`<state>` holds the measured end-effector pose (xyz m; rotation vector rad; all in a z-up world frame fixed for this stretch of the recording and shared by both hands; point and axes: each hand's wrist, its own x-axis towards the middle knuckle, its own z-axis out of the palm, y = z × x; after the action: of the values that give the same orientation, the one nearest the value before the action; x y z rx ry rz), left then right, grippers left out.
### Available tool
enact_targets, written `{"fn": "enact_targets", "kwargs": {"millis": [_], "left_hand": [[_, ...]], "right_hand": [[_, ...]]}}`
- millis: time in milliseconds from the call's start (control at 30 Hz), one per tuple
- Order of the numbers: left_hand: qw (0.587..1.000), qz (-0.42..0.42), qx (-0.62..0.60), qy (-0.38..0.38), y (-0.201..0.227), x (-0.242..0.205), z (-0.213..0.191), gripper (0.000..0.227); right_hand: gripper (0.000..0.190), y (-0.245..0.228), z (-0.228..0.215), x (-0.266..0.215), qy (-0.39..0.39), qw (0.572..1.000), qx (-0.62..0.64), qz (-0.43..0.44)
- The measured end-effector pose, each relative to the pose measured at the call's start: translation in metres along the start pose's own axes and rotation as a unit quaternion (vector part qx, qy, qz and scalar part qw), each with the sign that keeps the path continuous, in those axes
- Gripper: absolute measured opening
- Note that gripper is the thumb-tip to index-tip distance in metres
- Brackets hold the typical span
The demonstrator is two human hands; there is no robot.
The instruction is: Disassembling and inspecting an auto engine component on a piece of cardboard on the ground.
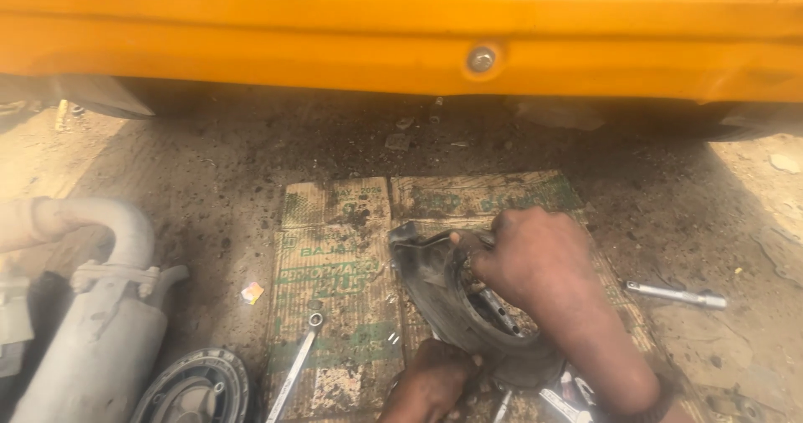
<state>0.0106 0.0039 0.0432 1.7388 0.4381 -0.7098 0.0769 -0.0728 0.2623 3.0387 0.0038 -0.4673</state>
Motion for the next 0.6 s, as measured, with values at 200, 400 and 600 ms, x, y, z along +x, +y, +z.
{"fn": "enact_targets", "kwargs": {"millis": [200,400,600], "left_hand": [[0.974,0.084,0.040,0.208,-0.015,-0.002,0.007,0.025],[0.966,0.206,0.078,0.133,-0.023,0.000,0.021,0.018],[0.974,0.082,0.112,0.176,0.004,-0.030,0.013,0.019]], "right_hand": [[0.050,0.011,0.011,0.009,0.015,1.000,0.004,0.004],[0.038,0.004,0.006,0.012,0.002,0.999,0.027,0.021],[0.036,0.021,0.018,0.020,0.004,0.998,0.042,0.036]]}}
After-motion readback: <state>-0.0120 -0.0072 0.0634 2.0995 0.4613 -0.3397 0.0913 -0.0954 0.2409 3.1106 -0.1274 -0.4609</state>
